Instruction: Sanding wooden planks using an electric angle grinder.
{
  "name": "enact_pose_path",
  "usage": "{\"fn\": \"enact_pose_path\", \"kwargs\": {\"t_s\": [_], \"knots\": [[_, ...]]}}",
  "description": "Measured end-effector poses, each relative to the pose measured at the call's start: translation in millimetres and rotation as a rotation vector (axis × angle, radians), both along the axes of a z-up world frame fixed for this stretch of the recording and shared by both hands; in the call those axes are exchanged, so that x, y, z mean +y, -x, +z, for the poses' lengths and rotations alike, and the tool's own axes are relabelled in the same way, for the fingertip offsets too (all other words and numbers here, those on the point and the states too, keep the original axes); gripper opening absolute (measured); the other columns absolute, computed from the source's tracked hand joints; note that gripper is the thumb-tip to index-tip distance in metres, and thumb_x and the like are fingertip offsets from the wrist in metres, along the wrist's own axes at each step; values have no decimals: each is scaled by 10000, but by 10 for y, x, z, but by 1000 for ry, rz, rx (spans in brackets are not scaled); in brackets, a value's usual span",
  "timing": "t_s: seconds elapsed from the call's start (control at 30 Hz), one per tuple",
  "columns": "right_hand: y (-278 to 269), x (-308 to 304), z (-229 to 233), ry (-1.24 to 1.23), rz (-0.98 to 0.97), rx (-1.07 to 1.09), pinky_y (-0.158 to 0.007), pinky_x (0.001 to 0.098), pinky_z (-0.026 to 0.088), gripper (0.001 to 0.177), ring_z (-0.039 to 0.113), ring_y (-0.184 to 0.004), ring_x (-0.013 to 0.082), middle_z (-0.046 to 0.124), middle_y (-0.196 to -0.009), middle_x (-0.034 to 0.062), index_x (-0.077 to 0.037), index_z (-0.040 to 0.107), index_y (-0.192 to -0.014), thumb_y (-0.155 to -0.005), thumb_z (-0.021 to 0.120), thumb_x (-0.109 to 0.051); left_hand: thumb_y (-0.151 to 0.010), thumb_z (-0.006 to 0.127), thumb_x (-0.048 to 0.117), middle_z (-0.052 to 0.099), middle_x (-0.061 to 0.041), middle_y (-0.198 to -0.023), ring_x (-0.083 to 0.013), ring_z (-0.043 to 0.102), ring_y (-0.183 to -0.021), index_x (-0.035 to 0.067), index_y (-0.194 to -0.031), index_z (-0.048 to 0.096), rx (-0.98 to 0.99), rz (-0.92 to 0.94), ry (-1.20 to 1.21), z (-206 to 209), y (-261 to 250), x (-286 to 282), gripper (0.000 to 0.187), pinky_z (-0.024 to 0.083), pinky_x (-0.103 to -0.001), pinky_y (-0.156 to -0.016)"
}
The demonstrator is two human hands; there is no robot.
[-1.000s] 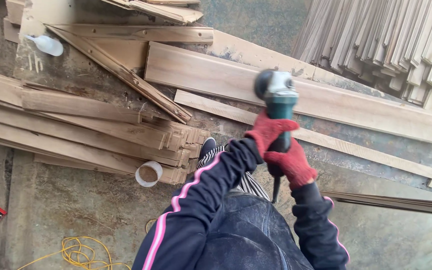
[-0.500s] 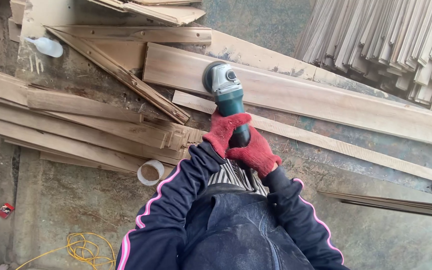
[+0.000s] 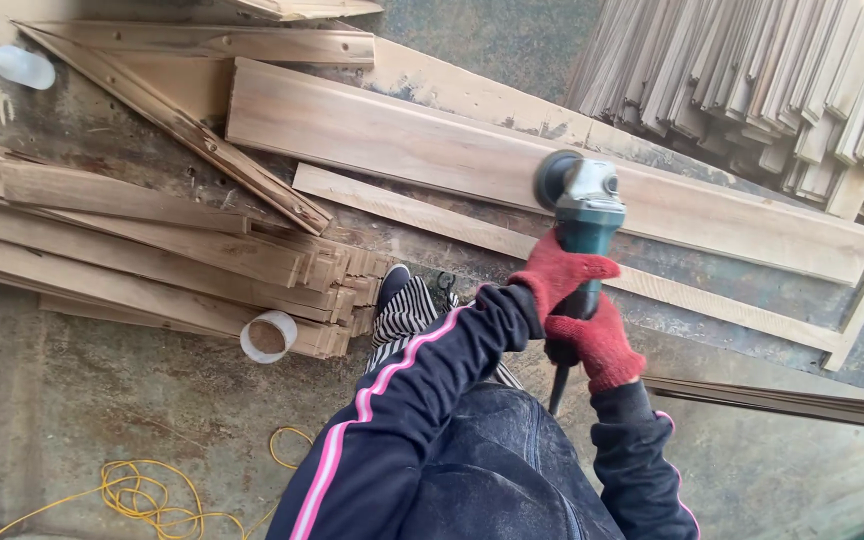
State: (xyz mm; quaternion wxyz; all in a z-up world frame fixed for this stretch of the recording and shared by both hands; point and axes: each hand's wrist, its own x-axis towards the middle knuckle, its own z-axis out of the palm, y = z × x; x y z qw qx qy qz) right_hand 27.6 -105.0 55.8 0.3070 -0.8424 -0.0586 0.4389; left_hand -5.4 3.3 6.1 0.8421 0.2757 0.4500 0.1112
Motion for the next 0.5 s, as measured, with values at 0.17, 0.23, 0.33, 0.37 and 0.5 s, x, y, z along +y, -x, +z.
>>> {"fn": "enact_pose_path", "kwargs": {"t_s": [0.17, 0.23, 0.33, 0.37, 0.5], "knots": [[443, 511, 117, -26, 84, 60, -526, 373, 565, 508, 685, -549, 243, 649, -629, 123, -78, 649, -875, -481, 969, -91, -491, 992, 40, 734, -82, -821, -244, 757, -764, 138, -1106, 699, 50, 196, 39, -351, 536, 266, 688, 626, -380, -746], [618, 686, 25, 185, 347, 25, -868, 462, 535, 799, 711, -974, 346, 717, -962, 159, -145, 654, -1134, -438, 985, -353, -506, 1011, 87, 746, -106, -863, -278, 764, -826, 143, -1098, 697, 144, 241, -22, -565, 835, 392, 673, 621, -414, -772], [716, 858, 126, 137, 395, 18, -882, 474, 520, 815, 691, -1015, 361, 707, -1002, 169, -135, 641, -1152, -451, 979, -376, -480, 1023, 109, 734, -95, -870, -238, 750, -840, 138, -1091, 685, 167, 266, -55, -463, 946, 541, 699, 603, -390, -791], [695, 807, 66, 132, 397, 18, -882, 474, 520, 815, 691, -1015, 361, 707, -1002, 169, -135, 641, -1152, -451, 979, -376, -480, 1023, 109, 734, -95, -870, -238, 750, -840, 138, -1091, 685, 168, 268, -60, -422, 909, 523, 699, 603, -390, -791], [519, 483, 28, 170, 259, -22, -802, 421, 550, 671, 702, -860, 294, 706, -868, 109, -174, 675, -1041, -470, 984, -342, -481, 1005, 118, 732, -102, -902, -275, 744, -858, 152, -1136, 686, 53, 175, 37, -230, 587, 268, 729, 606, -438, -820]]}}
